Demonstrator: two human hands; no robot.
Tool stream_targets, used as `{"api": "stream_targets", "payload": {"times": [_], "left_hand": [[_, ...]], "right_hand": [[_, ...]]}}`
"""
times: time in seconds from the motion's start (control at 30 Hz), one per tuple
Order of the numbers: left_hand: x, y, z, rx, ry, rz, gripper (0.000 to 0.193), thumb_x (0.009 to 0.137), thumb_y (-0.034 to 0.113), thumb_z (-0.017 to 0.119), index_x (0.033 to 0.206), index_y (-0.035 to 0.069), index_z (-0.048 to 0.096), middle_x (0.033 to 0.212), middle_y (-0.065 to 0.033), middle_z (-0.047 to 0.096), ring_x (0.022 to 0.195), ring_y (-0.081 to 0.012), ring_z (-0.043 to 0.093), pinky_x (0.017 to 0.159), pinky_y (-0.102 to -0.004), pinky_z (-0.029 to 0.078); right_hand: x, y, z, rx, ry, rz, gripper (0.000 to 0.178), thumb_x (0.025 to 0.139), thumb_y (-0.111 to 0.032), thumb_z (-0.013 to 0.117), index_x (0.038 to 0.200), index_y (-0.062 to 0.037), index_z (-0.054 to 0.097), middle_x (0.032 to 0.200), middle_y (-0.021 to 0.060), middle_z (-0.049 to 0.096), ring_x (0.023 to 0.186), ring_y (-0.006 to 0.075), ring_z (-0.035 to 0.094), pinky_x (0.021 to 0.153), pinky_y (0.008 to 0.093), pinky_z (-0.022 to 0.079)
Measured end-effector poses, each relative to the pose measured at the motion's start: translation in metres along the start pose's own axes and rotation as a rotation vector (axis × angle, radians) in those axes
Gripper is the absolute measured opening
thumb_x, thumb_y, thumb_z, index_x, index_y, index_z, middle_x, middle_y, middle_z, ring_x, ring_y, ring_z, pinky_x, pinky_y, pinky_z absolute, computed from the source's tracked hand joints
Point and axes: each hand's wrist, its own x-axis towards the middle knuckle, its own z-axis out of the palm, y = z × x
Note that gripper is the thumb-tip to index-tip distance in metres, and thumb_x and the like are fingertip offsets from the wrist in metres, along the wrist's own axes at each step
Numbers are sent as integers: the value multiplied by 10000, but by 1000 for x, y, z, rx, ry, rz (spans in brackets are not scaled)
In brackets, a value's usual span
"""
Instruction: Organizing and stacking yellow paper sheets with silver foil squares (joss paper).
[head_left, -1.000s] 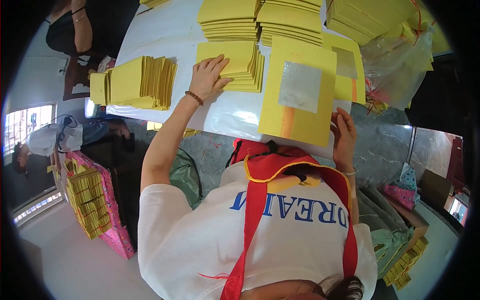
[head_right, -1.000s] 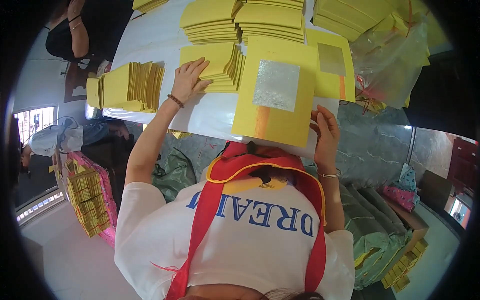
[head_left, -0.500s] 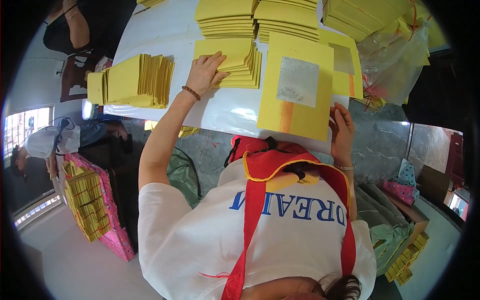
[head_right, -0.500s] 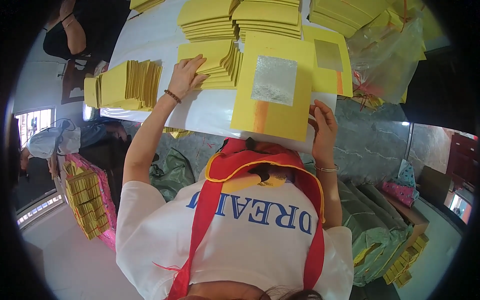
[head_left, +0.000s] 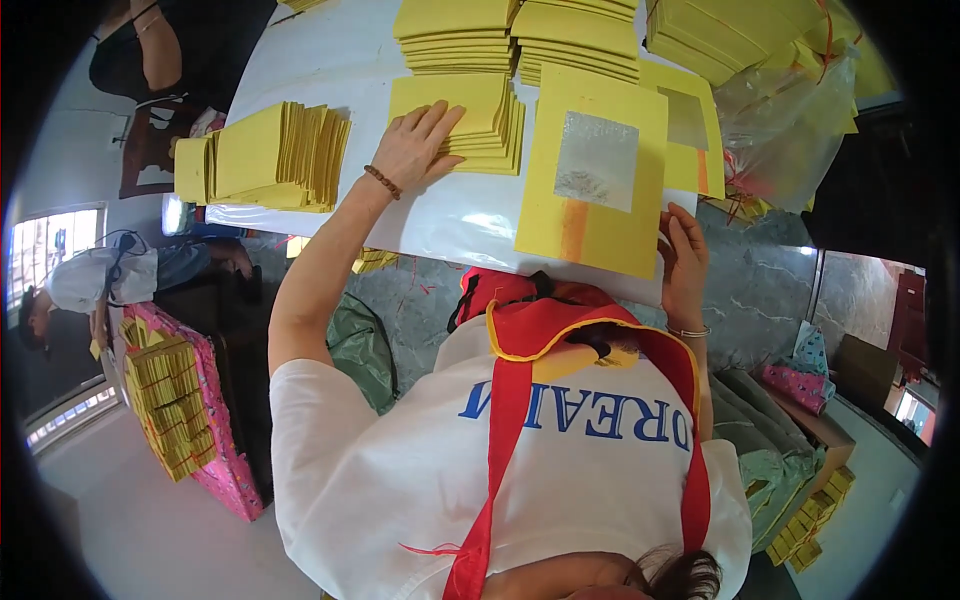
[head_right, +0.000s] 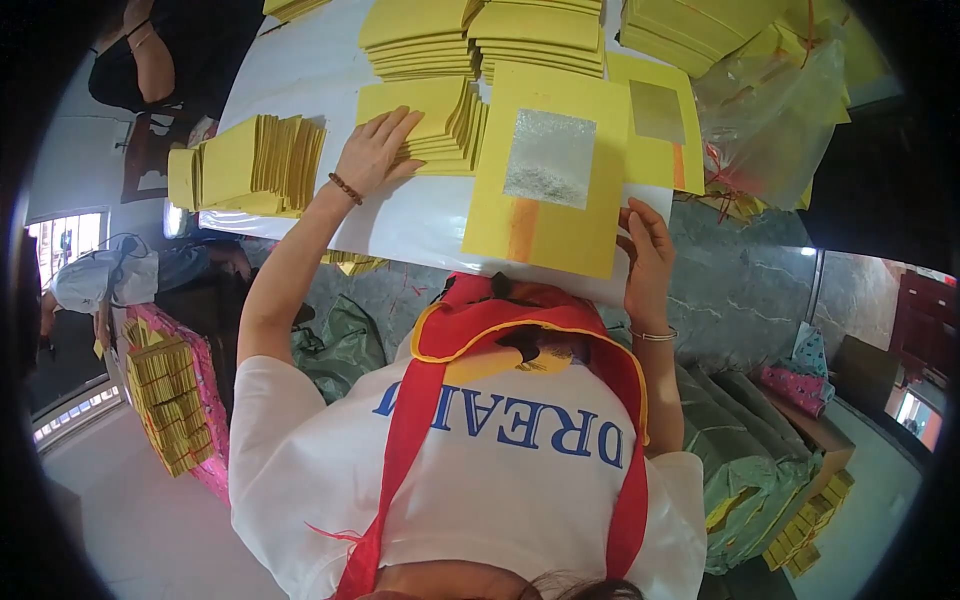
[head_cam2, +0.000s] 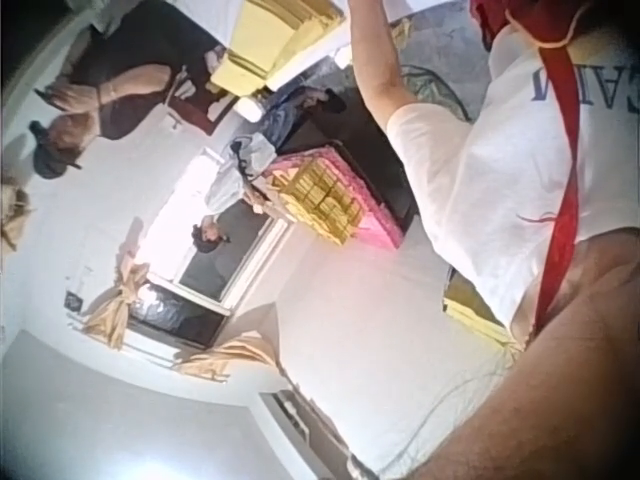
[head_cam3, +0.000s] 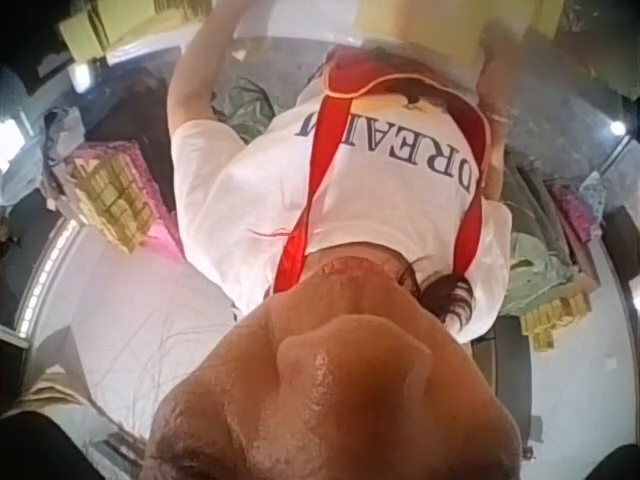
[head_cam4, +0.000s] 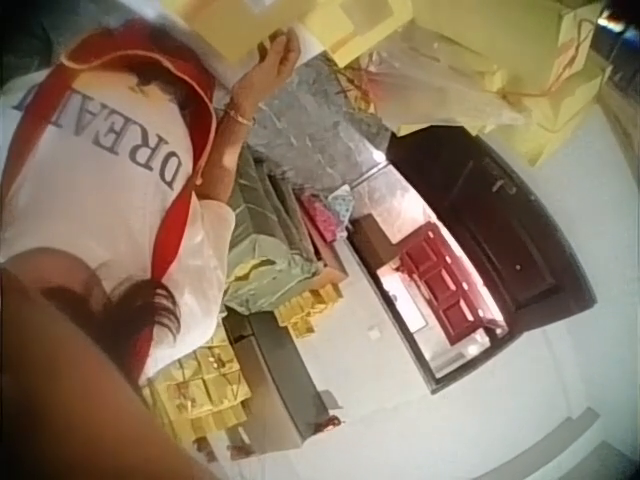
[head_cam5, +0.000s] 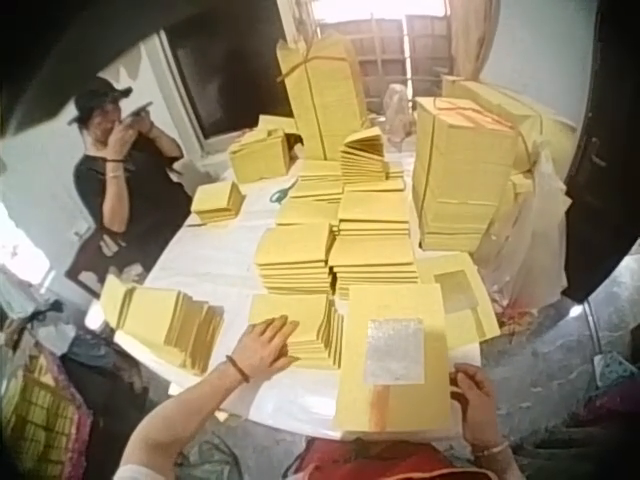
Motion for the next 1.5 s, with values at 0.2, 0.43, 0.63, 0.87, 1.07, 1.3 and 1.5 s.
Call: {"api": "stream_targets", "payload": {"times": [0.2, 0.43, 0.63, 0.87, 1.07, 1.3, 1.5], "left_hand": [[5, 21, 2, 189, 35, -39, 721, 686, 228, 671, 1336, 122, 376, 1173, -119, 513, 1070, -279, 508, 827, -387, 437], [11, 13, -6, 205, 233, -26, 486, 738, 122, 606, 1209, 95, 490, 1142, -64, 560, 1023, -226, 547, 801, -361, 436], [2, 34, 0, 243, 237, -40, 436, 759, 101, 561, 1191, 109, 501, 1134, -78, 546, 1023, -241, 531, 792, -359, 426], [-5, 39, -9, 32, 30, -62, 618, 697, 257, 665, 1265, 137, 453, 1220, -106, 471, 1126, -291, 436, 898, -429, 364], [-2, 21, -7, -28, 25, -18, 622, 718, 320, 670, 1270, 143, 445, 1211, -104, 462, 1109, -294, 434, 891, -428, 360], [-3, 28, -4, 35, 3, -14, 680, 680, 268, 721, 1281, 151, 425, 1231, -70, 454, 1112, -265, 442, 883, -427, 371], [11, 18, 7, 142, 1, -54, 770, 636, 283, 761, 1310, 158, 410, 1269, -66, 456, 1168, -255, 421, 916, -420, 365]], "right_hand": [[1, 1, 0, -10, -1, -10, 256, 935, -172, 515, 1147, -37, 566, 1036, 56, 608, 945, 138, 575, 810, 291, 460], [1, 0, -4, -46, -20, 7, 255, 942, -145, 489, 1172, -50, 546, 1051, 45, 602, 983, 147, 573, 824, 294, 467], [2, 3, -4, -25, -34, 4, 250, 942, -146, 493, 1166, -50, 552, 1049, 39, 601, 970, 138, 572, 822, 288, 467], [1, 2, 0, 18, -25, 16, 254, 936, -163, 514, 1148, -33, 561, 1007, 58, 613, 915, 135, 579, 796, 285, 469], [2, 2, 1, -30, -5, -4, 257, 938, -162, 511, 1152, -28, 560, 1008, 57, 614, 919, 133, 578, 793, 281, 468], [2, 5, -1, -21, -4, 1, 254, 937, -152, 508, 1159, -37, 558, 1025, 46, 610, 935, 128, 575, 805, 275, 465], [1, 4, 0, -10, -16, 16, 255, 938, -140, 503, 1167, -40, 554, 1039, 37, 607, 941, 125, 575, 815, 270, 463]]}}
